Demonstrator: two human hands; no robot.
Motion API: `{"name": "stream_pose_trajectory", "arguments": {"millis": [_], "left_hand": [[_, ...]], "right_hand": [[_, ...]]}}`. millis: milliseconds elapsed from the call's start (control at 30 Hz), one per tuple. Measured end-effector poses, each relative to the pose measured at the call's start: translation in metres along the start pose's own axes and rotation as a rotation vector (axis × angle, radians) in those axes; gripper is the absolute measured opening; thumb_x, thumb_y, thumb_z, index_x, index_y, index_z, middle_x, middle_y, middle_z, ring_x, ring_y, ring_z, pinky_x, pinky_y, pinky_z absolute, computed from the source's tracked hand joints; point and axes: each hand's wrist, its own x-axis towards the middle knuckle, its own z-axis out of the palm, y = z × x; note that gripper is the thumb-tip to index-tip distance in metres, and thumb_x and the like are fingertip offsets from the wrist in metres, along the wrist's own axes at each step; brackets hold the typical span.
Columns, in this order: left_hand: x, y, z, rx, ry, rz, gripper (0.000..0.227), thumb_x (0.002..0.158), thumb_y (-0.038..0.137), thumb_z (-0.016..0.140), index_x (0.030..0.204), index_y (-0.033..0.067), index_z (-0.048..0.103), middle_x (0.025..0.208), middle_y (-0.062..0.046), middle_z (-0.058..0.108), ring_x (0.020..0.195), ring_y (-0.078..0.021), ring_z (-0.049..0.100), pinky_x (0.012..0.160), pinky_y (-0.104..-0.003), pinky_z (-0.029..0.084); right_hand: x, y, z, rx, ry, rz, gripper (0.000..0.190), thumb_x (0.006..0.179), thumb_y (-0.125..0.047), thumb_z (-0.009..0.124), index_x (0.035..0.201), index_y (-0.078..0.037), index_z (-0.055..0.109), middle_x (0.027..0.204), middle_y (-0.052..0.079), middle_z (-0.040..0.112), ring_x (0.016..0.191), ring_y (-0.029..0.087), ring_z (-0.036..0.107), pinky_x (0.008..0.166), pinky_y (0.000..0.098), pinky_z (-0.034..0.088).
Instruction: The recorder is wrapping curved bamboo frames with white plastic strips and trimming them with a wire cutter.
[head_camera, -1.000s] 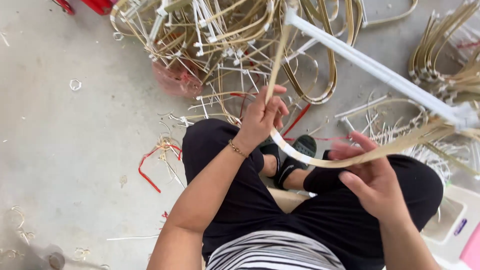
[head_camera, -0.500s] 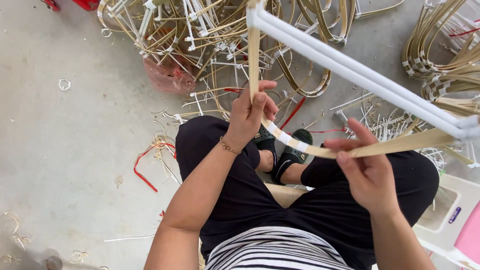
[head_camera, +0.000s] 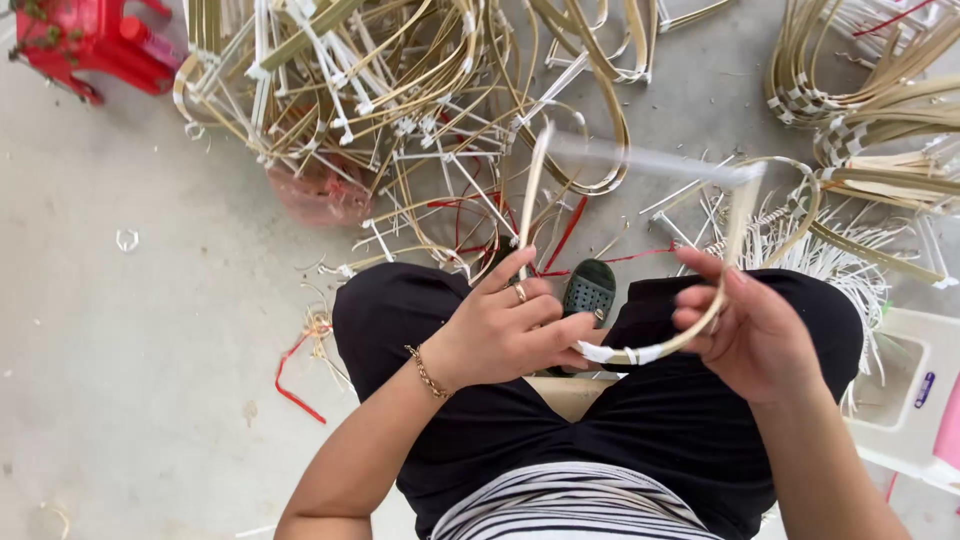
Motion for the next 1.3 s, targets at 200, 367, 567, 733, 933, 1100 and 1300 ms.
{"name": "stream_pose_trajectory", "arguments": {"millis": [200, 367, 567, 733, 933, 1100, 1300], "left_hand": [[-0.006, -0.020, 0.003, -0.693, 0.013, -0.429, 0.031, 0.098, 0.025, 0.074, 0.124, 0.0087, 0.070, 0.100, -0.006, 0.073, 0.083, -0.0186, 0.067, 0.075, -0.032, 0.054], [-0.011, -0.017, 0.009, -0.798, -0.063, -0.462, 0.028, 0.097, 0.023, 0.075, 0.119, 0.0064, 0.071, 0.095, -0.005, 0.073, 0.077, -0.0133, 0.066, 0.070, -0.028, 0.053], [-0.015, -0.006, -0.001, -0.951, -0.089, -0.552, 0.033, 0.088, 0.027, 0.085, 0.109, 0.0060, 0.070, 0.086, 0.000, 0.071, 0.072, -0.0046, 0.062, 0.065, -0.023, 0.051], [-0.010, -0.004, -0.011, -0.871, -0.100, -0.570, 0.033, 0.087, 0.028, 0.087, 0.106, 0.0070, 0.071, 0.083, -0.001, 0.069, 0.067, -0.0091, 0.059, 0.062, -0.026, 0.049], [0.029, -0.015, -0.022, -0.105, -0.140, 0.008, 0.044, 0.099, 0.027, 0.075, 0.136, 0.0081, 0.061, 0.088, -0.003, 0.060, 0.069, -0.0212, 0.062, 0.066, -0.038, 0.050], [0.039, -0.065, -0.030, -0.219, 0.139, -0.500, 0.034, 0.108, 0.022, 0.060, 0.141, 0.0134, 0.061, 0.086, -0.003, 0.070, 0.059, -0.0115, 0.061, 0.054, -0.030, 0.050], [0.008, -0.068, 0.025, -1.335, 0.234, -1.171, 0.030, 0.107, 0.021, 0.053, 0.129, 0.0036, 0.063, 0.070, -0.006, 0.064, 0.037, -0.0084, 0.050, 0.031, -0.024, 0.038]], "right_hand": [[-0.030, 0.014, 0.011, -1.005, 0.156, -0.194, 0.032, 0.103, -0.018, 0.064, 0.117, 0.008, 0.074, 0.096, 0.019, 0.076, 0.087, 0.024, 0.073, 0.082, 0.0360, 0.059], [-0.006, -0.018, 0.103, -1.361, -0.209, -0.638, 0.036, 0.096, -0.018, 0.067, 0.127, -0.001, 0.066, 0.117, 0.008, 0.068, 0.107, 0.013, 0.065, 0.092, 0.0277, 0.051], [0.018, 0.001, 0.090, -1.116, -0.382, -0.028, 0.028, 0.094, -0.018, 0.070, 0.116, -0.001, 0.074, 0.090, 0.002, 0.070, 0.078, 0.008, 0.060, 0.068, 0.0251, 0.051], [0.024, 0.012, 0.071, -1.025, -0.244, 0.177, 0.023, 0.094, -0.018, 0.073, 0.102, 0.004, 0.073, 0.079, 0.002, 0.067, 0.069, 0.009, 0.054, 0.060, 0.0263, 0.046], [0.025, -0.006, 0.087, -0.828, -0.278, -0.010, 0.034, 0.095, -0.017, 0.065, 0.123, 0.001, 0.068, 0.107, 0.002, 0.076, 0.098, 0.006, 0.069, 0.088, 0.0244, 0.056], [-0.011, -0.061, 0.078, -0.898, 0.167, -0.888, 0.025, 0.106, -0.011, 0.054, 0.127, -0.006, 0.066, 0.120, 0.000, 0.066, 0.113, 0.006, 0.060, 0.103, 0.0238, 0.048], [0.009, -0.052, -0.051, -0.823, 0.408, -1.005, 0.007, 0.108, -0.001, 0.062, 0.114, -0.004, 0.063, 0.107, 0.002, 0.063, 0.093, 0.010, 0.056, 0.088, 0.0248, 0.046]]}}
